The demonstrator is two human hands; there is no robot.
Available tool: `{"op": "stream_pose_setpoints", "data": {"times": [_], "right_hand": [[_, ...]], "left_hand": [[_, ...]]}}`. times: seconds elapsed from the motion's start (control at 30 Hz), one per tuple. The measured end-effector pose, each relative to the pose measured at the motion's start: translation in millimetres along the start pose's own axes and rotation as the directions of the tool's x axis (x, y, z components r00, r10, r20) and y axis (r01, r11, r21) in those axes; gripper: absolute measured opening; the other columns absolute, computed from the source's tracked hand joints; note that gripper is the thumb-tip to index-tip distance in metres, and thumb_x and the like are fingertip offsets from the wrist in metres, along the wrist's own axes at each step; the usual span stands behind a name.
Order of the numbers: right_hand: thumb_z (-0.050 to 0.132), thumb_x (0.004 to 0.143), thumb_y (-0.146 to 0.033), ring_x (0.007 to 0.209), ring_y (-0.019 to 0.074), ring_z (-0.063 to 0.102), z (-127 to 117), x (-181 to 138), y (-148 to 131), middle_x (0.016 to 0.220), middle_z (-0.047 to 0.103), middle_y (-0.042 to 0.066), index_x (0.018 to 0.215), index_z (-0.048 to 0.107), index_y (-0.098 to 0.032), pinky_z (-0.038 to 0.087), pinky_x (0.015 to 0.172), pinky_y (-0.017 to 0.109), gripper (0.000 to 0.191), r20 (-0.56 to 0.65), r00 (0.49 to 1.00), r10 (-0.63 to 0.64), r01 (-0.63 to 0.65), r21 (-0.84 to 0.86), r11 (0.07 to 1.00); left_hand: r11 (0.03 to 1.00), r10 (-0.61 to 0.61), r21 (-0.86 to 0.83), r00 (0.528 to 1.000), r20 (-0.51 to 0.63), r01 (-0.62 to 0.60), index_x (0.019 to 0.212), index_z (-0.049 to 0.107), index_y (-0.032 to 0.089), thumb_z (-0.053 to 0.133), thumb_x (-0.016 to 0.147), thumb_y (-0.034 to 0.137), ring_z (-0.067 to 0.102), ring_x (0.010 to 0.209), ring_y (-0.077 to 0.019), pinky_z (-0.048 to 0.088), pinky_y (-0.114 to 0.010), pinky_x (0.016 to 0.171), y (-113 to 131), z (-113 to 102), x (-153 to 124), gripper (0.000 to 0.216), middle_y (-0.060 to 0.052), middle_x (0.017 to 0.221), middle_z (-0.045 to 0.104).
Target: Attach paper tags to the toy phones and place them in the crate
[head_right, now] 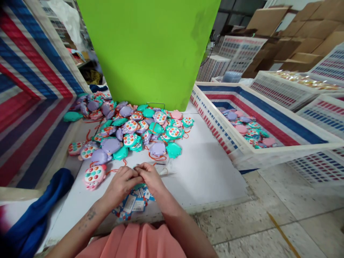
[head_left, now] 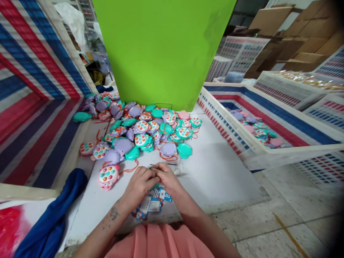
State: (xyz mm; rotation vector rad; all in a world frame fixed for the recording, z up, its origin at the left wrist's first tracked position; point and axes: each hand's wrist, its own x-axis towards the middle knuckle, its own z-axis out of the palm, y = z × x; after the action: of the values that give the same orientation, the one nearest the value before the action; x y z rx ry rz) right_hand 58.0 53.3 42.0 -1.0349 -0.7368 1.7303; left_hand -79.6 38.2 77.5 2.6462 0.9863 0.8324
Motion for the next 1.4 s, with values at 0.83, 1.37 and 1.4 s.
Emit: {"op": "stream_pose_setpoints", "data": {"times": [0.83, 1.37, 1.4], "right_hand": [[0.052, 0.084, -0.023, 0.074, 0.0157, 0.052, 8, -16, -17, 0.075, 0.057, 0.002, 0.08, 0.063, -0.021, 0.04, 0.066, 0.026, 0.012, 0.239, 0.818, -0.523, 0.537, -0.645, 0.544], [0.05, 0.086, -0.026, 0.073, 0.0162, 0.052, 9, -20, -19, 0.072, 0.055, 0.002, 0.078, 0.061, -0.022, 0.04, 0.067, 0.027, 0.014, 0.264, 0.812, -0.521, 0.545, -0.665, 0.511], [0.05, 0.086, -0.026, 0.072, 0.0161, 0.051, 9, -20, -19, 0.072, 0.054, 0.002, 0.078, 0.061, -0.021, 0.04, 0.066, 0.027, 0.014, 0.266, 0.81, -0.523, 0.546, -0.667, 0.507]], "left_hand": [[0.522, -0.709, -0.717, 0.702, -0.065, 0.461, 0.083, 0.067, 0.017, 0.061, 0.078, 0.03, 0.058, 0.069, -0.0129, 0.048, -0.024, 0.064, -18, 6, -14, 0.015, -0.001, 0.076, 0.065], [0.64, -0.632, -0.639, 0.765, -0.122, 0.426, 0.083, 0.067, 0.018, 0.059, 0.081, 0.028, 0.058, 0.068, -0.0131, 0.047, -0.023, 0.062, -17, 0, -13, 0.013, -0.001, 0.073, 0.063], [0.658, -0.622, -0.62, 0.772, -0.128, 0.427, 0.083, 0.067, 0.018, 0.058, 0.081, 0.028, 0.058, 0.069, -0.0133, 0.047, -0.024, 0.063, -16, -1, -12, 0.014, -0.001, 0.074, 0.063]]}}
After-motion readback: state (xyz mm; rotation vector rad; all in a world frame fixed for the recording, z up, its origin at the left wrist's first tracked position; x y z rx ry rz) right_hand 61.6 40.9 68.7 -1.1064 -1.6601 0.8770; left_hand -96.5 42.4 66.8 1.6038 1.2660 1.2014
